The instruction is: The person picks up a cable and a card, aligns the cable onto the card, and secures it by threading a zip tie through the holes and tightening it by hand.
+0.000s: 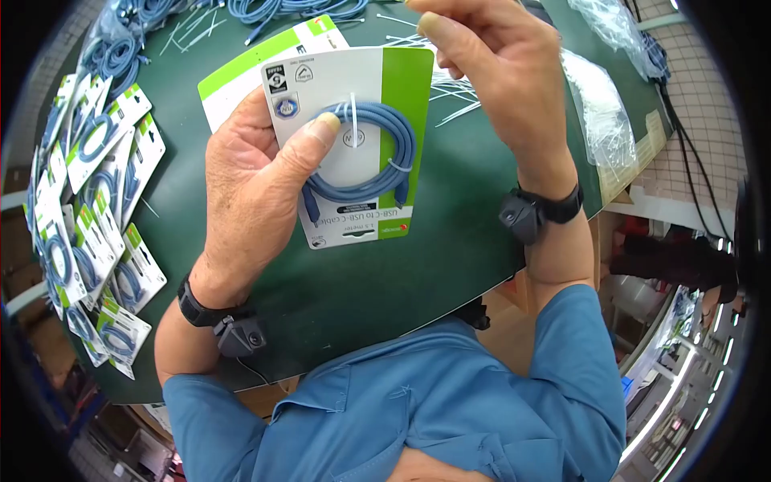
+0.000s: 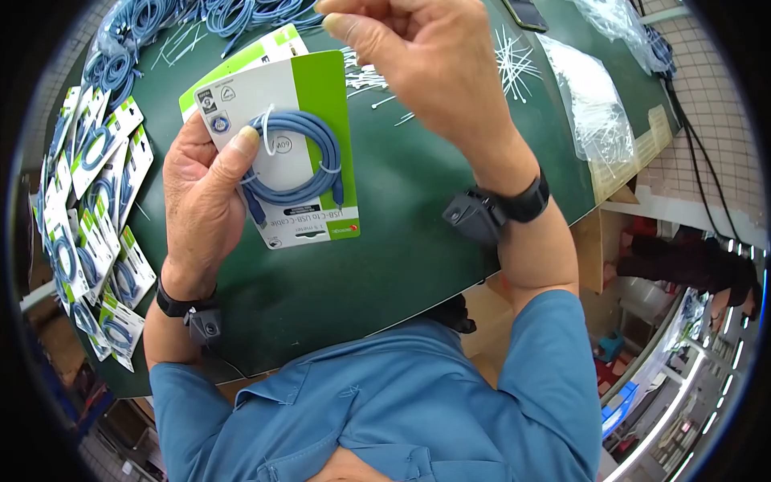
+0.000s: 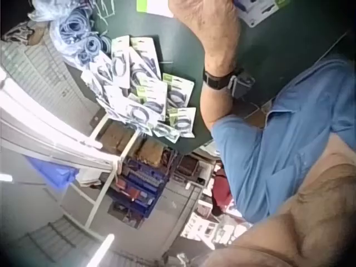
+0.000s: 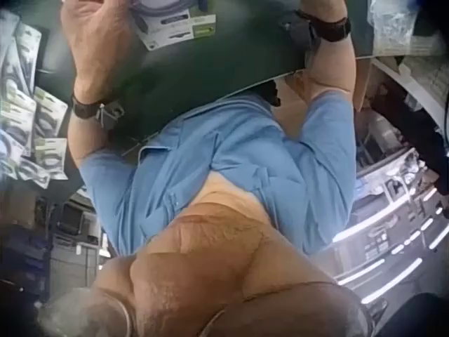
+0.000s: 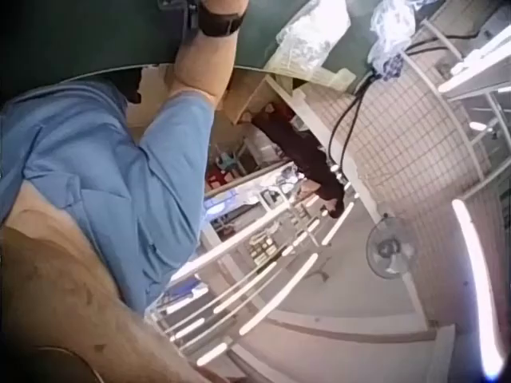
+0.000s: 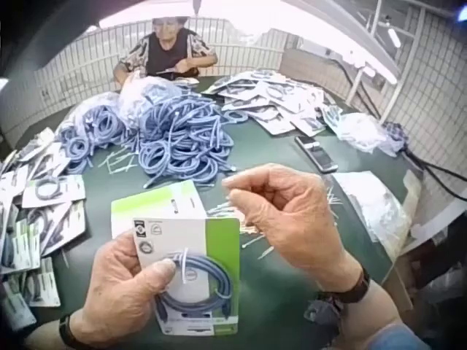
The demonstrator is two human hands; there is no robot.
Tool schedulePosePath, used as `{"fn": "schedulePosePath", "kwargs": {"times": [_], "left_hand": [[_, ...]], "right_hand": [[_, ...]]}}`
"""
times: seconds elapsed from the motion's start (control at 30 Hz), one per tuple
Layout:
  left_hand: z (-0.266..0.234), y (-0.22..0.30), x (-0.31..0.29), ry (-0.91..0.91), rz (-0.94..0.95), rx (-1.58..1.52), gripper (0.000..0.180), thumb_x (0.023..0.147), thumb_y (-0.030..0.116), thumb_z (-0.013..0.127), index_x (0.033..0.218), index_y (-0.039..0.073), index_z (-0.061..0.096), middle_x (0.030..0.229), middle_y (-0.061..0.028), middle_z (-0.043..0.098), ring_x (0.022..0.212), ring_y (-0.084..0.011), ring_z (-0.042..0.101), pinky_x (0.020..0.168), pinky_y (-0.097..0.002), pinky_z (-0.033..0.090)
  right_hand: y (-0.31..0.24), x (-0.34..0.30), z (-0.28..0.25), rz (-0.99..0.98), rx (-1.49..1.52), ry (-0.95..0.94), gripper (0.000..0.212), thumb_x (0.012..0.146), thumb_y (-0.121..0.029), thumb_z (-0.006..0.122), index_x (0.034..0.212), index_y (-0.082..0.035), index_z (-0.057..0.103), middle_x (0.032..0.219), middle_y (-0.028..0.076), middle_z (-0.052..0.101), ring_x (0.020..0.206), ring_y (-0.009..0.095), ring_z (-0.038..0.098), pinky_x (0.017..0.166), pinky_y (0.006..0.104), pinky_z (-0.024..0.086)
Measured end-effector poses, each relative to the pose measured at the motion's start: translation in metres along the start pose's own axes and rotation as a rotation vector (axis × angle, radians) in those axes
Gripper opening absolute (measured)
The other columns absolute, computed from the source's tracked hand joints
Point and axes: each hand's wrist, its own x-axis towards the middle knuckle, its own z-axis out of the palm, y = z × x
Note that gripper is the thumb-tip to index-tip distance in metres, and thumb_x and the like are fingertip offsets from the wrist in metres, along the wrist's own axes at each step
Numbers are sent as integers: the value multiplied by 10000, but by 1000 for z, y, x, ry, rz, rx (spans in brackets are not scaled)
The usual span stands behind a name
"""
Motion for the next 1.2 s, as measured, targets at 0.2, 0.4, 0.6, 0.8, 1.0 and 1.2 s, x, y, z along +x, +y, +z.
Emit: {"fn": "schedulePosePath", "kwargs": {"times": [0.2,0.4,0.6,0.8,1.0,1.2], "left_hand": [[5,2,-4,-18,31,-33,401,977,48,682,1354,-44,580,1224,-131,705,1084,-169,683,964,-334,554],[9,5,-6,-30,41,-2,406,972,51,688,1350,-52,578,1219,-133,706,1086,-168,682,961,-329,550],[6,5,-9,-47,57,54,433,965,69,703,1352,-71,569,1217,-144,705,1089,-177,681,967,-328,545],[11,3,-13,-44,95,63,449,959,62,704,1361,-78,560,1222,-150,700,1094,-182,678,973,-332,544],[16,8,-11,-2,61,91,436,927,65,745,1320,-60,603,1162,-127,725,1036,-163,694,943,-321,557],[12,10,-7,105,34,118,388,897,80,782,1244,-37,654,1087,-106,746,947,-144,710,880,-293,573]], "right_hand": [[16,-7,18,555,737,-428,267,935,-220,774,1090,-5,738,1008,53,744,859,89,689,772,208,559],[8,-12,25,644,983,-431,245,927,-212,780,1045,-7,717,980,39,735,859,72,682,782,216,562],[28,-11,33,533,968,-431,181,938,-172,760,998,-13,699,931,22,716,827,67,666,735,209,544],[14,-7,25,234,322,-307,160,962,-160,732,950,-5,697,858,13,692,765,52,632,673,204,520],[12,-13,32,85,277,-241,180,973,-167,726,900,-6,690,791,6,664,728,47,613,638,208,507],[-10,-9,25,99,116,-184,167,996,-163,700,969,0,676,853,22,679,761,56,616,662,210,505]]}}
